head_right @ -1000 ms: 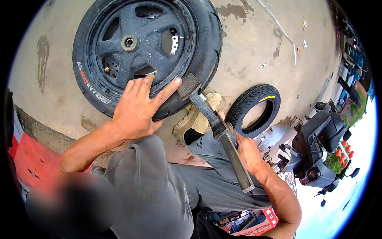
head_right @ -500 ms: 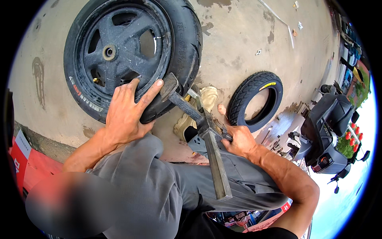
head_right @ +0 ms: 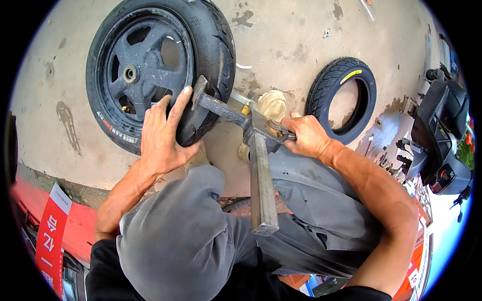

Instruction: The person removes an old tire from a scooter wheel using a tire iron and a large clamp tool. They then apply a sealant to the rim of a new tire and mount it onto the wheel hub.

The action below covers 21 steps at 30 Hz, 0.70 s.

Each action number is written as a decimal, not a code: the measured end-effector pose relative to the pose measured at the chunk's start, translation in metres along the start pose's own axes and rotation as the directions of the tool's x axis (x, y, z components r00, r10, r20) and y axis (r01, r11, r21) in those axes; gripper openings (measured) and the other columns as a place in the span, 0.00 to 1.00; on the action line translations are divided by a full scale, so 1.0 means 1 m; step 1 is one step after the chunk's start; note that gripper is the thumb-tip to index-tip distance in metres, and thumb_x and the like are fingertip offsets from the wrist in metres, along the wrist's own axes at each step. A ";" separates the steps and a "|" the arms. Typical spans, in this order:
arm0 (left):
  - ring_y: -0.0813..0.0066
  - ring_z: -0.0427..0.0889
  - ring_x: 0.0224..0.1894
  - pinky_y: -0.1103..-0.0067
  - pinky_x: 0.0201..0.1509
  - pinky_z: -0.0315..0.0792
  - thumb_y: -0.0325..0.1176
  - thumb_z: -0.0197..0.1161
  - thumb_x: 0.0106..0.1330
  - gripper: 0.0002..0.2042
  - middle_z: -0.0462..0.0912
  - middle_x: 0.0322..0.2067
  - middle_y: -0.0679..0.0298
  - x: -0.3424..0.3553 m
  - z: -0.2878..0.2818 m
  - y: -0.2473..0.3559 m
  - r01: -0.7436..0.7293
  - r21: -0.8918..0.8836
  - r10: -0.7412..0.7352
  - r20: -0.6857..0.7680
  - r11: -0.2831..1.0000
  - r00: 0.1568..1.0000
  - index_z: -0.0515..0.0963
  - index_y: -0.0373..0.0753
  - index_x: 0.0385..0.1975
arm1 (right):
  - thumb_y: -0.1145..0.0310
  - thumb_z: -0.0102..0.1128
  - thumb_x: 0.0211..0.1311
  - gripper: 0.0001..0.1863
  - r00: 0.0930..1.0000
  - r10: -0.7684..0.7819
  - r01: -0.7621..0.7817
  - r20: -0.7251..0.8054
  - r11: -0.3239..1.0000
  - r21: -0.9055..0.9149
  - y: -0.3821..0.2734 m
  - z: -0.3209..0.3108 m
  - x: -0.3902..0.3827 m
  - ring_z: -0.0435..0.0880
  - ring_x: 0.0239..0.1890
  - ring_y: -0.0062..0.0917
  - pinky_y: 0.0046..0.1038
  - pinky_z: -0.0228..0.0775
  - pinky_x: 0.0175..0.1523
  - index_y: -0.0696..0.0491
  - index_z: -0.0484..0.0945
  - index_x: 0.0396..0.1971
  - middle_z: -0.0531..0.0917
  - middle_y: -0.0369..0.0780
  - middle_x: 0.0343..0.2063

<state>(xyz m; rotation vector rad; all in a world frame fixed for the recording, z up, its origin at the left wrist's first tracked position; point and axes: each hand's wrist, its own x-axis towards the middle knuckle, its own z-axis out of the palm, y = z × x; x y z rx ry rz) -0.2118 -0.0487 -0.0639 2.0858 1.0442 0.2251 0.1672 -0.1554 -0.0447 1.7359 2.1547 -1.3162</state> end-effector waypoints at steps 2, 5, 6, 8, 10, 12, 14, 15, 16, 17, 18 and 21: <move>0.40 0.75 0.56 0.56 0.61 0.68 0.34 0.85 0.42 0.64 0.72 0.60 0.37 0.002 0.004 0.001 0.008 -0.008 -0.009 -0.031 1.000 0.999 0.51 0.41 0.83 | 0.69 0.72 0.45 0.17 0.990 0.119 -0.119 0.076 0.993 -0.007 -0.003 0.001 0.003 0.84 0.36 0.54 0.49 0.78 0.43 0.57 0.78 0.36 0.82 0.54 0.29; 0.42 0.74 0.58 0.57 0.63 0.69 0.36 0.85 0.42 0.63 0.72 0.60 0.39 0.000 0.002 0.000 0.034 0.049 -0.035 0.012 0.998 0.999 0.52 0.37 0.82 | 0.69 0.71 0.49 0.13 0.954 0.282 -0.281 0.097 0.959 -0.033 -0.022 0.000 0.003 0.85 0.40 0.56 0.50 0.79 0.48 0.58 0.80 0.34 0.85 0.56 0.33; 0.42 0.74 0.60 0.57 0.64 0.69 0.36 0.84 0.41 0.63 0.72 0.62 0.40 0.000 0.001 0.000 0.046 0.062 -0.048 0.032 0.997 0.998 0.53 0.36 0.82 | 0.69 0.71 0.50 0.13 0.948 0.307 -0.304 0.088 0.952 -0.049 -0.022 -0.002 0.003 0.85 0.40 0.57 0.50 0.79 0.50 0.58 0.80 0.34 0.85 0.56 0.34; 0.42 0.75 0.60 0.57 0.65 0.69 0.37 0.84 0.41 0.63 0.73 0.62 0.40 0.004 -0.001 0.003 0.041 0.088 -0.044 0.039 0.995 0.998 0.53 0.33 0.81 | 0.71 0.68 0.54 0.06 0.968 0.230 -0.230 0.096 0.973 -0.016 -0.018 -0.003 0.002 0.84 0.36 0.54 0.52 0.73 0.64 0.54 0.82 0.32 0.85 0.51 0.26; 0.42 0.75 0.59 0.57 0.65 0.70 0.37 0.84 0.42 0.63 0.73 0.61 0.40 0.004 -0.002 0.006 0.029 0.086 -0.032 0.036 0.996 0.999 0.52 0.32 0.81 | 0.68 0.71 0.58 0.07 0.996 0.081 -0.079 -0.042 0.996 0.045 -0.011 0.009 -0.004 0.83 0.30 0.49 0.51 0.71 0.59 0.51 0.80 0.29 0.83 0.46 0.22; 0.41 0.75 0.59 0.57 0.65 0.70 0.38 0.84 0.42 0.63 0.73 0.60 0.40 0.004 -0.001 0.006 0.015 0.095 -0.017 0.015 0.995 1.000 0.52 0.31 0.81 | 0.65 0.73 0.60 0.11 0.987 0.037 -0.030 -0.156 0.999 0.045 -0.008 0.016 -0.002 0.81 0.27 0.46 0.47 0.70 0.53 0.51 0.78 0.28 0.81 0.43 0.20; 0.40 0.76 0.58 0.57 0.65 0.70 0.38 0.84 0.43 0.63 0.73 0.60 0.40 0.004 0.000 0.006 0.021 0.099 -0.024 0.027 0.995 0.999 0.52 0.31 0.81 | 0.67 0.75 0.54 0.12 0.972 0.008 0.009 -0.235 0.997 0.073 -0.009 0.024 -0.003 0.80 0.27 0.45 0.46 0.70 0.46 0.51 0.77 0.28 0.80 0.43 0.21; 0.40 0.76 0.58 0.57 0.65 0.70 0.38 0.84 0.43 0.63 0.73 0.60 0.40 0.007 0.001 0.007 0.033 0.104 -0.036 0.034 0.994 0.999 0.52 0.30 0.81 | 0.71 0.75 0.47 0.13 0.964 -0.010 0.035 -0.266 0.995 0.089 -0.008 0.024 -0.002 0.80 0.28 0.46 0.46 0.70 0.42 0.52 0.77 0.28 0.80 0.43 0.22; 0.40 0.76 0.58 0.57 0.65 0.70 0.39 0.84 0.44 0.62 0.73 0.60 0.40 0.008 0.002 0.008 0.045 0.110 -0.050 0.039 0.993 0.998 0.52 0.30 0.81 | 0.75 0.75 0.41 0.15 0.955 -0.029 0.062 -0.296 0.993 0.105 -0.006 0.024 -0.001 0.80 0.29 0.47 0.46 0.70 0.37 0.53 0.76 0.29 0.80 0.44 0.23; 0.39 0.76 0.59 0.57 0.65 0.70 0.40 0.85 0.45 0.62 0.73 0.61 0.39 0.005 0.002 0.008 0.041 0.131 -0.046 0.033 0.991 0.998 0.52 0.29 0.80 | 0.74 0.78 0.37 0.20 0.935 -0.070 0.107 -0.348 0.990 0.088 -0.002 0.033 0.001 0.80 0.29 0.44 0.44 0.69 0.34 0.51 0.75 0.31 0.79 0.42 0.23; 0.40 0.75 0.58 0.57 0.65 0.70 0.41 0.84 0.44 0.63 0.73 0.60 0.39 0.005 0.003 0.008 0.034 0.136 -0.040 0.041 0.990 0.998 0.51 0.29 0.80 | 0.71 0.80 0.40 0.21 0.927 -0.096 0.142 -0.364 0.984 0.103 0.000 0.033 0.005 0.81 0.29 0.43 0.43 0.69 0.36 0.51 0.74 0.32 0.79 0.41 0.24; 0.40 0.74 0.57 0.56 0.64 0.69 0.41 0.84 0.43 0.65 0.72 0.58 0.39 0.008 0.006 0.009 -0.005 0.141 -0.003 0.051 0.990 0.999 0.49 0.28 0.81 | 0.67 0.84 0.37 0.31 0.872 -0.208 0.292 -0.444 0.948 0.130 0.016 0.042 0.020 0.83 0.31 0.42 0.41 0.73 0.35 0.52 0.70 0.39 0.78 0.41 0.30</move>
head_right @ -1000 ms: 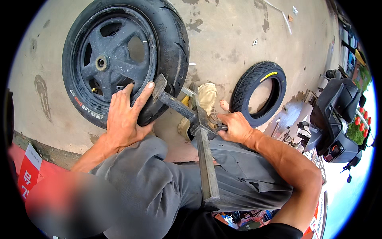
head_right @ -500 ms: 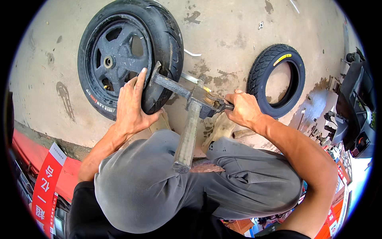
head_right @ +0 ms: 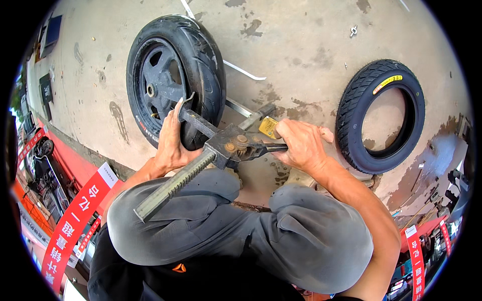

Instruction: The person removes an old tire from a scooter wheel using a tire iron and a large clamp tool. They then apply a sealant to the rim of a new tire and mount it onto the wheel hub.

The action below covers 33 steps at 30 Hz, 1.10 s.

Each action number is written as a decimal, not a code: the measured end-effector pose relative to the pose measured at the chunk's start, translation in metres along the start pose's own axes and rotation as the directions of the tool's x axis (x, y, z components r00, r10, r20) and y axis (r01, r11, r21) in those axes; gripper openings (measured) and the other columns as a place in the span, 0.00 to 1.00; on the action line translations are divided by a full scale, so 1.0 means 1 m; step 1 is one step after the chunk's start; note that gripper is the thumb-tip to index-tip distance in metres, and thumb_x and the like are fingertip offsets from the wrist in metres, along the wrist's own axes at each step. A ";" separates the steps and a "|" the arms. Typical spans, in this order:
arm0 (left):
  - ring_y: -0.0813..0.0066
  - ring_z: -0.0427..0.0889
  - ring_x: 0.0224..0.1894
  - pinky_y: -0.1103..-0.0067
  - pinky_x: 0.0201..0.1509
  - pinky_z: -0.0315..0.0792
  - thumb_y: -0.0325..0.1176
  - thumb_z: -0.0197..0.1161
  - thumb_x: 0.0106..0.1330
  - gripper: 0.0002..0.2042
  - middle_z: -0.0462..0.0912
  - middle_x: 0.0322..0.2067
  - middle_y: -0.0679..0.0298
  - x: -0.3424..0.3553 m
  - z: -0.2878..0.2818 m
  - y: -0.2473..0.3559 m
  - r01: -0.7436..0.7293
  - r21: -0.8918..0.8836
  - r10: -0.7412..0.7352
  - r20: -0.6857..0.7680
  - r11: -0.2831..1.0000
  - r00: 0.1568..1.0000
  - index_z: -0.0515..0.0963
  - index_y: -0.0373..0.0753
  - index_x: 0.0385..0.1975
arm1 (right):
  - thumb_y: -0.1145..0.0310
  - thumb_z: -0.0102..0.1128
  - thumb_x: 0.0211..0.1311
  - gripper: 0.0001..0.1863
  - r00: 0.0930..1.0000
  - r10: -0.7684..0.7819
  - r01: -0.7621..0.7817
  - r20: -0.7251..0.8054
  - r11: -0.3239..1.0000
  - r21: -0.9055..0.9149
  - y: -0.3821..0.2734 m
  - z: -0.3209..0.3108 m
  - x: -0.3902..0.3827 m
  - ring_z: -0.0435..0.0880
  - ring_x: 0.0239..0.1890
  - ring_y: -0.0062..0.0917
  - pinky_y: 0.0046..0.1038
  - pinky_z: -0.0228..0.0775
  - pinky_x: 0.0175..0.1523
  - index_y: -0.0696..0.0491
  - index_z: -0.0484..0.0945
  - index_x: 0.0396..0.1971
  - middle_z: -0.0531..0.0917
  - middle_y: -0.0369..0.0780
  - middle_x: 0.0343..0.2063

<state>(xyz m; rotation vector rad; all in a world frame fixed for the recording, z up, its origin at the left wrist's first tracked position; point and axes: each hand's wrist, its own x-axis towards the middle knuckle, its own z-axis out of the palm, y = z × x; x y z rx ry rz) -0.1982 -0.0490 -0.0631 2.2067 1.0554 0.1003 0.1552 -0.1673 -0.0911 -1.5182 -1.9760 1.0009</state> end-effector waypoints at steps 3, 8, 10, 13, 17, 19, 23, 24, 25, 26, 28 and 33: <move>0.40 0.75 0.56 0.56 0.63 0.69 0.41 0.84 0.43 0.65 0.73 0.57 0.39 -0.005 0.001 0.001 -0.014 0.064 0.014 -0.011 0.998 1.000 0.48 0.27 0.81 | 0.67 0.85 0.37 0.30 0.992 -0.063 0.077 -0.110 0.989 0.123 0.012 0.017 0.000 0.82 0.31 0.41 0.40 0.74 0.36 0.52 0.71 0.38 0.78 0.40 0.30; 0.38 0.76 0.55 0.56 0.61 0.70 0.49 0.86 0.46 0.68 0.74 0.55 0.37 -0.008 0.004 -0.008 -0.050 0.040 0.051 -0.017 0.998 0.999 0.45 0.28 0.82 | 0.68 0.84 0.41 0.29 0.978 -0.149 0.164 -0.148 0.982 0.089 0.024 0.032 0.020 0.83 0.31 0.46 0.42 0.75 0.36 0.52 0.71 0.39 0.81 0.42 0.28; 0.38 0.76 0.56 0.56 0.62 0.71 0.51 0.85 0.45 0.69 0.74 0.56 0.37 -0.003 -0.003 -0.003 -0.024 0.062 0.023 0.011 0.998 1.000 0.44 0.29 0.82 | 0.68 0.82 0.47 0.26 0.995 -0.067 0.073 -0.079 0.994 0.077 0.022 0.030 0.018 0.84 0.33 0.48 0.44 0.76 0.37 0.53 0.72 0.39 0.83 0.45 0.29; 0.37 0.76 0.57 0.55 0.64 0.71 0.48 0.84 0.45 0.68 0.73 0.57 0.36 -0.001 0.002 -0.003 -0.021 0.035 0.021 0.005 0.999 1.000 0.43 0.29 0.82 | 0.64 0.78 0.57 0.21 0.998 0.052 -0.053 0.020 0.998 0.036 0.006 0.017 0.004 0.85 0.33 0.49 0.47 0.76 0.39 0.54 0.73 0.40 0.84 0.46 0.28; 0.36 0.75 0.58 0.53 0.65 0.70 0.46 0.83 0.45 0.68 0.73 0.57 0.36 -0.014 -0.010 0.001 0.045 0.072 -0.046 0.014 0.996 0.999 0.43 0.29 0.82 | 0.60 0.74 0.63 0.18 0.935 0.262 -0.211 0.239 0.953 -0.219 -0.061 -0.053 -0.009 0.88 0.34 0.50 0.49 0.78 0.39 0.55 0.78 0.42 0.87 0.47 0.28; 0.36 0.75 0.59 0.53 0.66 0.69 0.46 0.84 0.45 0.68 0.72 0.58 0.36 -0.008 -0.006 0.000 0.064 0.079 -0.069 0.055 0.995 0.996 0.43 0.29 0.82 | 0.59 0.74 0.63 0.18 0.922 0.272 -0.206 0.274 0.947 -0.246 -0.075 -0.069 -0.022 0.89 0.33 0.49 0.49 0.79 0.39 0.56 0.79 0.42 0.88 0.47 0.27; 0.40 0.73 0.63 0.54 0.70 0.68 0.42 0.84 0.49 0.66 0.69 0.63 0.38 0.003 -0.004 0.002 0.100 0.029 -0.103 0.146 0.995 0.984 0.40 0.32 0.82 | 0.59 0.75 0.62 0.18 0.923 0.316 -0.269 0.219 0.937 -0.221 -0.053 -0.049 -0.026 0.90 0.31 0.46 0.45 0.80 0.37 0.57 0.81 0.39 0.87 0.46 0.26; 0.41 0.73 0.65 0.54 0.71 0.68 0.41 0.84 0.50 0.66 0.68 0.65 0.38 0.013 0.003 0.001 0.104 -0.081 -0.088 0.182 0.991 0.979 0.38 0.33 0.82 | 0.59 0.75 0.62 0.17 0.914 0.343 -0.298 0.215 0.930 -0.217 -0.057 -0.059 -0.027 0.90 0.31 0.45 0.44 0.80 0.36 0.58 0.81 0.38 0.87 0.47 0.26; 0.42 0.72 0.67 0.55 0.72 0.68 0.40 0.84 0.52 0.66 0.68 0.66 0.39 0.005 0.000 0.003 0.176 -0.163 -0.142 0.201 0.971 0.969 0.37 0.34 0.82 | 0.60 0.75 0.62 0.17 0.936 0.292 -0.270 0.197 0.954 -0.131 -0.051 -0.052 -0.030 0.89 0.30 0.44 0.44 0.80 0.36 0.57 0.80 0.36 0.86 0.46 0.25; 0.43 0.72 0.68 0.55 0.74 0.67 0.39 0.83 0.53 0.65 0.67 0.68 0.39 0.001 -0.004 0.002 0.254 -0.256 -0.198 0.224 0.933 0.954 0.36 0.35 0.83 | 0.60 0.75 0.62 0.16 0.956 0.240 -0.235 0.171 0.971 -0.049 -0.046 -0.047 -0.031 0.89 0.29 0.44 0.43 0.80 0.36 0.57 0.80 0.35 0.85 0.45 0.25; 0.46 0.71 0.71 0.56 0.76 0.67 0.36 0.83 0.56 0.65 0.65 0.71 0.40 -0.003 -0.010 0.003 0.414 -0.465 -0.308 0.289 0.783 0.907 0.34 0.37 0.83 | 0.61 0.75 0.62 0.16 0.979 0.153 -0.169 0.138 0.979 0.117 -0.042 -0.046 -0.029 0.88 0.28 0.42 0.42 0.80 0.35 0.56 0.78 0.32 0.83 0.44 0.24; 0.47 0.67 0.77 0.57 0.80 0.65 0.34 0.85 0.57 0.68 0.58 0.78 0.41 0.029 -0.026 0.013 0.537 -0.464 -0.362 0.415 0.704 0.834 0.30 0.40 0.83 | 0.68 0.66 0.56 0.09 0.996 0.062 -0.079 0.066 0.952 0.296 -0.031 -0.039 -0.038 0.85 0.23 0.32 0.34 0.76 0.27 0.55 0.75 0.27 0.77 0.39 0.20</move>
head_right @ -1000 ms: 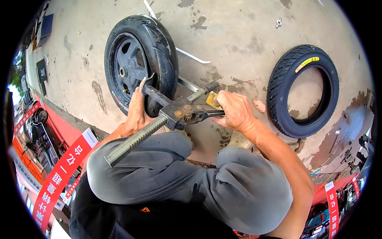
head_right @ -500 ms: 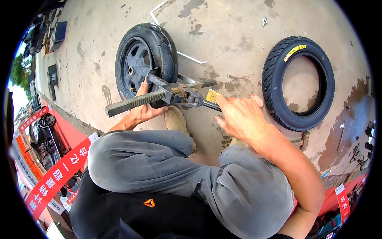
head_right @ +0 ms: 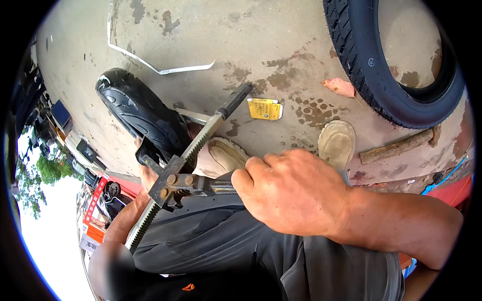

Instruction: The person removes an old tire from a scooter wheel using a tire iron and a large clamp tool. They then apply a sealant to the rim of a new tire and mount it onto the wheel hub.

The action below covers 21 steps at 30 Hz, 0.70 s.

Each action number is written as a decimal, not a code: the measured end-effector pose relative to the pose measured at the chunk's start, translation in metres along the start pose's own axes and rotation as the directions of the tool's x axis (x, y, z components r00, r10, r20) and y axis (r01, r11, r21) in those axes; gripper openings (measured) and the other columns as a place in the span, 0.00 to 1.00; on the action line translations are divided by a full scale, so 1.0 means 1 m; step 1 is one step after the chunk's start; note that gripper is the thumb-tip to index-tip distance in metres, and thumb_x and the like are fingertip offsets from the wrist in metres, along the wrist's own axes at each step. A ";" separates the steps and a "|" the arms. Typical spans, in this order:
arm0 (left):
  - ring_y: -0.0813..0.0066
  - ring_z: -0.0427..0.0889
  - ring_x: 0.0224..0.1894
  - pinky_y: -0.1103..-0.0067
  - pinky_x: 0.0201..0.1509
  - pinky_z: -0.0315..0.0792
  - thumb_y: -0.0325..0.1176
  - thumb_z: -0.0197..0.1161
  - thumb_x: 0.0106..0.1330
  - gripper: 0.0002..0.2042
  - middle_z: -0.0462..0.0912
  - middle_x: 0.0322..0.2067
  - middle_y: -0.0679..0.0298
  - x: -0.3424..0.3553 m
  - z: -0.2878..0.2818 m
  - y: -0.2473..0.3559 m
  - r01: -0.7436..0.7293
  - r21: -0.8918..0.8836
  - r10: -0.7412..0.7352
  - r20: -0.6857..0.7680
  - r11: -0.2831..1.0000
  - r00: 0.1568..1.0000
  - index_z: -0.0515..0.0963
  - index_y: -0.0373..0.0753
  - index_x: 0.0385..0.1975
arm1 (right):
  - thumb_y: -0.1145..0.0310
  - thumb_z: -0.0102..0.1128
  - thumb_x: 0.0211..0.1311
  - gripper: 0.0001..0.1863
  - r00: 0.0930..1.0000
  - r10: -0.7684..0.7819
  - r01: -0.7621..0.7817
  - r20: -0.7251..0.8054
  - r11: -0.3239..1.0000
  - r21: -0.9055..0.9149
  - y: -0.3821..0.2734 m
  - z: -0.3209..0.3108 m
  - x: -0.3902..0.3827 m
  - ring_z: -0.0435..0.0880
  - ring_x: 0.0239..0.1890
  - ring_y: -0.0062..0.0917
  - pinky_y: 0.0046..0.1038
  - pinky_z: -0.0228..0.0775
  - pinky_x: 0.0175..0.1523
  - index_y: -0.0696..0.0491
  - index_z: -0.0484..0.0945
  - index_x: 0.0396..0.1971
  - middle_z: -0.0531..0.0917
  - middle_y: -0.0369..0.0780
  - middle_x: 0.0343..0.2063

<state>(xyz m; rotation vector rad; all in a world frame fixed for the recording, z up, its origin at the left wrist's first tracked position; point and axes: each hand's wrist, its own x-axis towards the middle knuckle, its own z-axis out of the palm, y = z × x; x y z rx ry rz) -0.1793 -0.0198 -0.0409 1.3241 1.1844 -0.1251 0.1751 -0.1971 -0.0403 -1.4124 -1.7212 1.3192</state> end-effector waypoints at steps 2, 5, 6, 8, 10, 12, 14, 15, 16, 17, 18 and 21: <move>0.47 0.67 0.77 0.58 0.79 0.65 0.38 0.88 0.54 0.70 0.58 0.78 0.41 0.001 -0.019 0.003 0.072 0.138 -0.080 0.050 0.988 0.996 0.31 0.39 0.84 | 0.68 0.64 0.52 0.08 0.998 -0.033 0.034 -0.062 0.999 0.013 0.004 0.004 -0.001 0.83 0.22 0.26 0.29 0.73 0.25 0.55 0.75 0.24 0.75 0.36 0.19; 0.50 0.70 0.73 0.62 0.74 0.68 0.37 0.85 0.54 0.64 0.64 0.74 0.45 -0.003 -0.036 0.008 0.216 0.177 -0.213 -0.035 0.960 0.976 0.39 0.39 0.82 | 0.68 0.66 0.49 0.09 0.992 -0.074 0.081 -0.098 0.994 0.077 0.013 0.008 0.004 0.76 0.18 0.20 0.26 0.68 0.21 0.56 0.75 0.21 0.72 0.33 0.15; 0.52 0.72 0.71 0.63 0.71 0.70 0.35 0.83 0.55 0.60 0.66 0.72 0.46 -0.003 -0.042 0.009 0.268 0.150 -0.265 -0.039 0.952 0.964 0.41 0.40 0.82 | 0.68 0.66 0.49 0.09 0.994 -0.065 0.074 -0.088 0.992 0.103 0.016 0.008 0.005 0.75 0.18 0.19 0.26 0.67 0.21 0.56 0.75 0.20 0.72 0.33 0.14; 0.54 0.76 0.67 0.67 0.66 0.75 0.30 0.80 0.58 0.54 0.70 0.69 0.49 -0.012 -0.053 0.011 0.328 0.094 -0.324 -0.060 0.940 0.944 0.47 0.42 0.80 | 0.68 0.65 0.50 0.09 0.994 -0.080 0.089 -0.077 0.989 0.116 0.012 0.009 0.004 0.74 0.18 0.19 0.25 0.65 0.20 0.56 0.75 0.20 0.71 0.32 0.14; 0.57 0.80 0.63 0.70 0.60 0.79 0.26 0.76 0.60 0.49 0.74 0.66 0.51 -0.009 -0.063 0.011 0.409 0.032 -0.406 -0.063 0.912 0.912 0.52 0.44 0.79 | 0.69 0.65 0.51 0.09 0.996 -0.077 0.084 -0.054 0.986 0.145 0.014 0.007 0.006 0.74 0.18 0.18 0.24 0.64 0.20 0.57 0.76 0.21 0.72 0.32 0.15; 0.60 0.83 0.59 0.73 0.55 0.84 0.21 0.72 0.62 0.44 0.78 0.63 0.54 -0.007 -0.071 0.014 0.477 -0.056 -0.480 -0.065 0.877 0.875 0.57 0.46 0.78 | 0.69 0.65 0.52 0.09 0.996 -0.079 0.083 -0.029 0.983 0.166 0.016 0.006 0.007 0.75 0.18 0.18 0.24 0.64 0.21 0.58 0.77 0.22 0.74 0.32 0.15; 0.63 0.87 0.55 0.77 0.49 0.88 0.16 0.68 0.65 0.40 0.81 0.61 0.57 -0.005 -0.075 0.015 0.532 -0.190 -0.554 -0.082 0.825 0.829 0.63 0.48 0.77 | 0.69 0.65 0.53 0.09 0.996 -0.082 0.086 -0.034 0.985 0.150 0.017 0.005 0.007 0.76 0.19 0.18 0.23 0.65 0.21 0.60 0.79 0.25 0.76 0.34 0.16; 0.63 0.87 0.56 0.76 0.50 0.89 0.16 0.66 0.65 0.39 0.81 0.61 0.57 -0.005 -0.074 0.017 0.550 -0.303 -0.601 -0.107 0.778 0.792 0.64 0.48 0.77 | 0.69 0.65 0.54 0.09 0.996 -0.085 0.089 -0.036 0.986 0.140 0.018 0.004 0.007 0.77 0.19 0.18 0.23 0.65 0.22 0.61 0.80 0.26 0.78 0.34 0.16; 0.63 0.87 0.56 0.75 0.52 0.88 0.15 0.65 0.65 0.38 0.81 0.61 0.57 -0.004 -0.071 0.017 0.538 -0.357 -0.610 -0.126 0.764 0.782 0.65 0.47 0.76 | 0.68 0.65 0.54 0.10 0.995 -0.098 0.102 -0.033 0.985 0.138 0.019 0.004 0.006 0.78 0.19 0.19 0.23 0.66 0.22 0.62 0.81 0.28 0.79 0.35 0.17; 0.63 0.87 0.56 0.74 0.53 0.88 0.13 0.63 0.64 0.38 0.81 0.61 0.57 -0.003 -0.070 0.018 0.524 -0.408 -0.620 -0.146 0.748 0.771 0.66 0.46 0.76 | 0.68 0.65 0.54 0.11 0.993 -0.111 0.114 -0.032 0.984 0.135 0.020 0.003 0.006 0.79 0.20 0.19 0.23 0.66 0.22 0.63 0.82 0.31 0.80 0.35 0.18; 0.63 0.87 0.57 0.73 0.55 0.87 0.12 0.62 0.64 0.38 0.81 0.62 0.58 -0.002 -0.067 0.018 0.508 -0.456 -0.630 -0.164 0.731 0.759 0.67 0.46 0.75 | 0.68 0.65 0.54 0.13 0.992 -0.123 0.126 -0.029 0.983 0.131 0.021 0.002 0.005 0.79 0.20 0.19 0.23 0.67 0.22 0.64 0.83 0.33 0.81 0.36 0.18; 0.64 0.87 0.57 0.71 0.59 0.86 0.12 0.62 0.63 0.37 0.82 0.62 0.57 -0.001 -0.066 0.024 0.496 -0.462 -0.619 -0.157 0.735 0.770 0.68 0.44 0.74 | 0.68 0.65 0.55 0.15 0.991 -0.120 0.128 -0.063 0.983 0.129 0.023 0.007 0.004 0.79 0.20 0.18 0.22 0.67 0.23 0.65 0.84 0.36 0.82 0.35 0.18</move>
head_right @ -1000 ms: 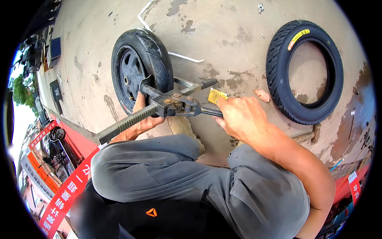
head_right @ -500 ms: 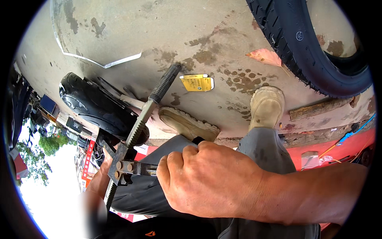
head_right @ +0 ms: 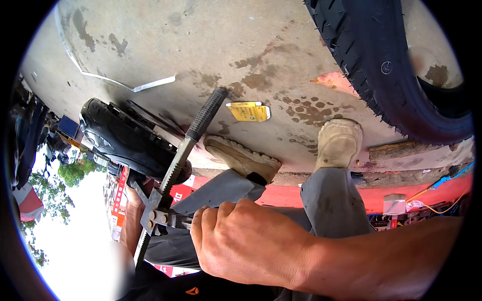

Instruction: The person removes an old tire from a scooter wheel using a tire iron and a large clamp tool. They then apply a sealant to the rim of a new tire and mount it onto the wheel hub.

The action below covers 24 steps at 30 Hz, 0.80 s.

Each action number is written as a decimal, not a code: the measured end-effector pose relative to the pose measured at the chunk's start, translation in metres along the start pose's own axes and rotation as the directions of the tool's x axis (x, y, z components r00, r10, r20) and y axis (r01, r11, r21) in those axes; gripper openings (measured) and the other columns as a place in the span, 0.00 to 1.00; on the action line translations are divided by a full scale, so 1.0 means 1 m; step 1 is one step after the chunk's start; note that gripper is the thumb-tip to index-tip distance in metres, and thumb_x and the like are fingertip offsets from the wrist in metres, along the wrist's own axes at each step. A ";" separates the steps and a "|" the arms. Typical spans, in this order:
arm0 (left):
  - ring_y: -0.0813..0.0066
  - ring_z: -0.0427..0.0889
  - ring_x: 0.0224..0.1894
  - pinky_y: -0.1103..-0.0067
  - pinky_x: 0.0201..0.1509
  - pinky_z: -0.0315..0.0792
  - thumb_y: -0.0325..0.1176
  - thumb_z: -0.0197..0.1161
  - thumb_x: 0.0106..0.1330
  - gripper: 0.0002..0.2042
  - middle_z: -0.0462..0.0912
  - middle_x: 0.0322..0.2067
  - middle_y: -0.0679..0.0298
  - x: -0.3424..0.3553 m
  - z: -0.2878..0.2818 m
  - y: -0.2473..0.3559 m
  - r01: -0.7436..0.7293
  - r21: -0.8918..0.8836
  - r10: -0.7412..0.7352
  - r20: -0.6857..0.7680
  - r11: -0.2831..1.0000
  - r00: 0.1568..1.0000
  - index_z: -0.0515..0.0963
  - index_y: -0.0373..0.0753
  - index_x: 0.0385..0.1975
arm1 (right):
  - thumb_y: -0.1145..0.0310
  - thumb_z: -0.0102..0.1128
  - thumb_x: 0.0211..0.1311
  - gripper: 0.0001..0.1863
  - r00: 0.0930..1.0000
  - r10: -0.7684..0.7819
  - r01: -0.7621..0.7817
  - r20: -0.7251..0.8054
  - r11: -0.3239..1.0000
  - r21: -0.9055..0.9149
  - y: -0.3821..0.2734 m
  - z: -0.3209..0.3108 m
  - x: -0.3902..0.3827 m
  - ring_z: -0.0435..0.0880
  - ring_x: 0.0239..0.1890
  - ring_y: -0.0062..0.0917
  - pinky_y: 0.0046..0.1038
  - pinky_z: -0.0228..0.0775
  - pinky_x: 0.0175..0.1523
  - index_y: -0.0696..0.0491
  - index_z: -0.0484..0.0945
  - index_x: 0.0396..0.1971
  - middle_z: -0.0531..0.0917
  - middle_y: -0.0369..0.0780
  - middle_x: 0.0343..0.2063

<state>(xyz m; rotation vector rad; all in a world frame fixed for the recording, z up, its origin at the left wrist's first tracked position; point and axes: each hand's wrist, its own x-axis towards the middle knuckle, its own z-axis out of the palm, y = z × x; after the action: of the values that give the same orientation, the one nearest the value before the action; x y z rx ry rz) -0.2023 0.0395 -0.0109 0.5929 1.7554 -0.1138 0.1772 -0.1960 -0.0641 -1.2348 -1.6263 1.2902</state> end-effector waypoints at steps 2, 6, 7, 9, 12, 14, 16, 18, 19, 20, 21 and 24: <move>0.64 0.87 0.57 0.69 0.61 0.85 0.13 0.64 0.63 0.36 0.82 0.61 0.57 0.001 -0.004 0.002 -0.010 -0.011 0.011 0.055 1.000 0.998 0.68 0.43 0.74 | 0.67 0.65 0.55 0.17 0.997 0.015 -0.017 0.071 1.000 0.024 -0.003 -0.007 0.001 0.81 0.22 0.21 0.23 0.71 0.24 0.66 0.85 0.38 0.81 0.36 0.20; 0.64 0.87 0.56 0.68 0.62 0.84 0.17 0.66 0.66 0.32 0.83 0.59 0.58 0.003 0.009 0.008 -0.010 -0.020 0.011 0.062 1.000 0.998 0.70 0.42 0.71 | 0.68 0.66 0.55 0.14 0.999 0.033 -0.033 0.014 0.999 0.037 -0.004 -0.006 0.002 0.79 0.20 0.17 0.22 0.67 0.23 0.65 0.85 0.36 0.81 0.35 0.18; 0.64 0.87 0.56 0.68 0.62 0.84 0.19 0.66 0.67 0.30 0.83 0.58 0.59 0.001 0.015 0.010 -0.010 -0.008 0.010 0.020 1.000 1.000 0.70 0.42 0.70 | 0.68 0.66 0.55 0.14 1.000 0.024 -0.024 -0.006 0.999 0.037 -0.003 -0.002 0.001 0.79 0.20 0.17 0.22 0.67 0.22 0.65 0.85 0.36 0.81 0.35 0.18; 0.64 0.87 0.56 0.69 0.60 0.85 0.22 0.65 0.70 0.26 0.83 0.57 0.59 -0.001 0.019 0.010 -0.033 0.067 0.034 -0.013 0.997 0.999 0.71 0.42 0.69 | 0.68 0.66 0.55 0.14 0.999 0.010 -0.008 -0.040 0.999 0.035 -0.002 0.001 0.000 0.78 0.19 0.17 0.22 0.66 0.22 0.65 0.85 0.35 0.81 0.35 0.18; 0.65 0.88 0.54 0.70 0.57 0.86 0.27 0.64 0.74 0.23 0.84 0.56 0.59 0.001 0.005 0.009 -0.028 0.053 0.027 0.015 0.998 1.000 0.71 0.41 0.67 | 0.69 0.65 0.56 0.12 1.000 0.025 -0.024 -0.012 0.998 0.058 -0.001 -0.001 0.002 0.78 0.19 0.17 0.22 0.65 0.22 0.64 0.84 0.33 0.81 0.34 0.18; 0.65 0.89 0.52 0.71 0.54 0.87 0.29 0.64 0.75 0.22 0.85 0.55 0.58 0.003 -0.003 0.008 -0.026 0.027 0.026 0.026 0.999 0.999 0.72 0.41 0.67 | 0.69 0.65 0.56 0.11 0.999 0.039 -0.039 -0.004 0.995 0.095 -0.002 -0.002 0.002 0.78 0.19 0.17 0.22 0.65 0.21 0.63 0.83 0.31 0.81 0.34 0.19; 0.64 0.90 0.48 0.72 0.50 0.87 0.31 0.65 0.74 0.20 0.87 0.51 0.57 0.000 -0.010 0.006 -0.030 0.060 0.032 -0.027 0.998 0.999 0.74 0.39 0.64 | 0.68 0.64 0.56 0.12 0.999 0.044 -0.046 0.023 0.993 0.110 0.000 -0.005 0.003 0.78 0.20 0.18 0.23 0.65 0.23 0.63 0.84 0.33 0.80 0.34 0.19; 0.64 0.90 0.47 0.72 0.50 0.87 0.31 0.66 0.74 0.19 0.87 0.50 0.57 0.001 -0.009 0.006 -0.039 0.084 0.040 -0.011 0.996 0.999 0.76 0.38 0.62 | 0.67 0.64 0.56 0.17 0.996 0.040 -0.049 0.084 0.993 0.103 0.000 -0.011 0.004 0.78 0.21 0.20 0.23 0.67 0.25 0.65 0.86 0.39 0.79 0.35 0.19; 0.64 0.90 0.47 0.72 0.50 0.87 0.32 0.66 0.73 0.18 0.87 0.49 0.57 0.000 -0.008 0.005 -0.046 0.096 0.046 -0.003 0.994 0.999 0.77 0.37 0.61 | 0.67 0.64 0.56 0.16 0.995 0.039 -0.049 0.088 0.993 0.109 0.000 -0.010 0.004 0.77 0.21 0.20 0.23 0.67 0.25 0.65 0.86 0.39 0.79 0.34 0.19; 0.64 0.90 0.48 0.72 0.51 0.87 0.32 0.67 0.73 0.18 0.88 0.49 0.57 0.003 -0.001 0.008 -0.033 0.102 0.028 0.049 0.994 0.998 0.77 0.37 0.60 | 0.67 0.64 0.56 0.16 0.995 0.045 -0.054 0.089 0.993 0.106 -0.001 -0.009 0.003 0.77 0.21 0.20 0.23 0.66 0.25 0.65 0.86 0.39 0.79 0.34 0.18; 0.64 0.90 0.48 0.71 0.51 0.87 0.32 0.67 0.73 0.18 0.88 0.49 0.57 0.001 0.012 0.014 -0.017 0.104 0.007 0.095 0.994 0.995 0.77 0.37 0.59 | 0.67 0.64 0.56 0.16 0.994 0.047 -0.057 0.095 0.993 0.108 -0.002 -0.010 0.004 0.77 0.21 0.19 0.23 0.66 0.25 0.65 0.86 0.39 0.78 0.34 0.18; 0.63 0.91 0.47 0.70 0.51 0.88 0.33 0.68 0.73 0.18 0.88 0.49 0.56 0.001 0.012 0.011 -0.032 0.075 0.030 0.032 0.997 0.999 0.78 0.36 0.59 | 0.67 0.64 0.57 0.17 0.995 0.067 -0.073 0.067 0.993 0.092 -0.004 -0.009 0.003 0.77 0.21 0.19 0.23 0.65 0.24 0.65 0.87 0.40 0.78 0.34 0.18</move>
<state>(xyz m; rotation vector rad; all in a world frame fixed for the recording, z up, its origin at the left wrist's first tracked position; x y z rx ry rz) -0.1870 0.0451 -0.0121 0.6702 1.7173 -0.1675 0.1839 -0.1904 -0.0582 -1.2140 -1.5598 1.4469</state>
